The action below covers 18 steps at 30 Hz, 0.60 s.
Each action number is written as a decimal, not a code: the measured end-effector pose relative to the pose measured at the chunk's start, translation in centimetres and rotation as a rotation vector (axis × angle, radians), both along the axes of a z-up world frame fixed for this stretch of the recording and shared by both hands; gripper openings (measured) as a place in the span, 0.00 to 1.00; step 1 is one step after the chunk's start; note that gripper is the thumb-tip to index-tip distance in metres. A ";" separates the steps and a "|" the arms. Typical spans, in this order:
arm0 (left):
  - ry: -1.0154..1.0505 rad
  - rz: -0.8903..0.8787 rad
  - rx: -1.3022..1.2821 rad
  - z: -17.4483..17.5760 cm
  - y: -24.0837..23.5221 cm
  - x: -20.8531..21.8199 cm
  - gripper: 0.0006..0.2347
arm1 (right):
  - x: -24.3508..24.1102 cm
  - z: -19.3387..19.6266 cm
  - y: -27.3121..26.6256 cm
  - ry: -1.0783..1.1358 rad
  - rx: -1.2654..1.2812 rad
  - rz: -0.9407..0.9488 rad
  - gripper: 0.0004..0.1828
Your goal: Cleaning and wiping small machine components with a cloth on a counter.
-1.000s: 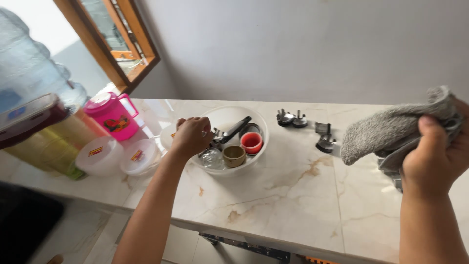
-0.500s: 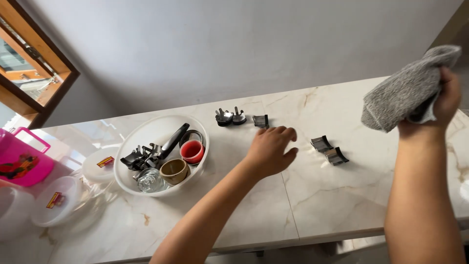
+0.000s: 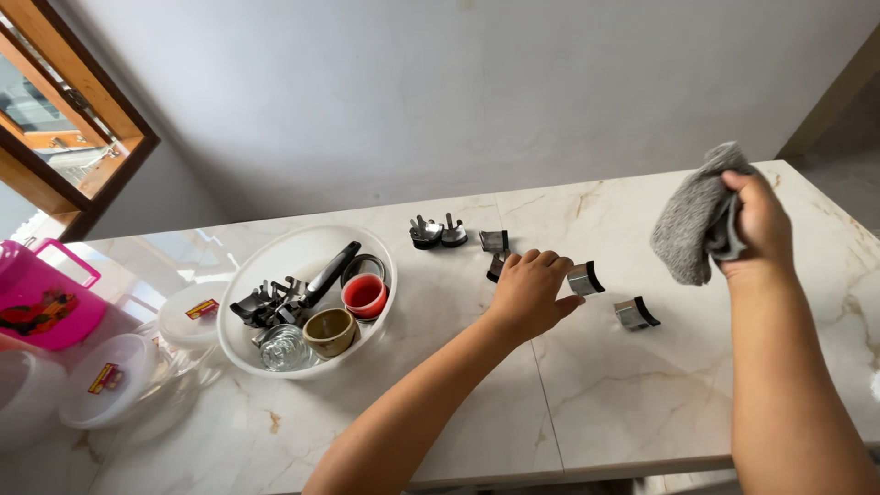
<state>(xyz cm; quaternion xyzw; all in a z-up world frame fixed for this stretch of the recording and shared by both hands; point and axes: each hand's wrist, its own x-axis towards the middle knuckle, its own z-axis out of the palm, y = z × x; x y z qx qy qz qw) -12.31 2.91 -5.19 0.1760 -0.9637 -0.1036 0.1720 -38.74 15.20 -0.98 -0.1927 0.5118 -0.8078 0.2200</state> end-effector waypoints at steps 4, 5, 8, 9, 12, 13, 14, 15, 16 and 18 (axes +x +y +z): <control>0.344 0.026 -0.012 1.6 -0.1 4.2 0.20 | 6.6 1.6 -1.3 0.330 0.131 0.203 0.21; 0.346 0.032 -0.016 2.2 -0.1 5.2 0.20 | 7.6 1.4 -1.6 0.333 0.128 0.209 0.21; 0.483 0.033 0.055 3.1 0.0 7.7 0.20 | 11.1 0.5 -2.4 0.414 0.209 0.334 0.20; 0.547 0.035 0.165 3.2 -0.1 8.4 0.22 | 12.4 0.1 -2.6 0.531 0.191 0.334 0.20; 0.687 0.028 0.348 2.7 -0.1 9.5 0.23 | 15.0 -1.1 -3.0 0.689 0.173 0.363 0.22; 0.762 0.012 0.424 2.5 -0.1 9.6 0.24 | 15.6 -1.5 -3.1 0.729 0.174 0.385 0.24; 0.766 0.016 0.423 2.3 -0.2 9.6 0.24 | 16.0 -1.8 -3.1 0.732 0.173 0.390 0.24; 0.834 -0.033 0.561 2.1 -0.2 9.6 0.23 | 16.5 -2.2 -3.1 0.781 0.142 0.390 0.24; 0.901 -0.084 0.700 1.9 -0.2 9.5 0.23 | 16.9 -2.5 -3.1 0.828 0.111 0.390 0.24; 0.945 -0.169 0.892 0.8 -0.5 9.1 0.22 | 17.7 -2.6 -3.1 0.854 0.095 0.398 0.24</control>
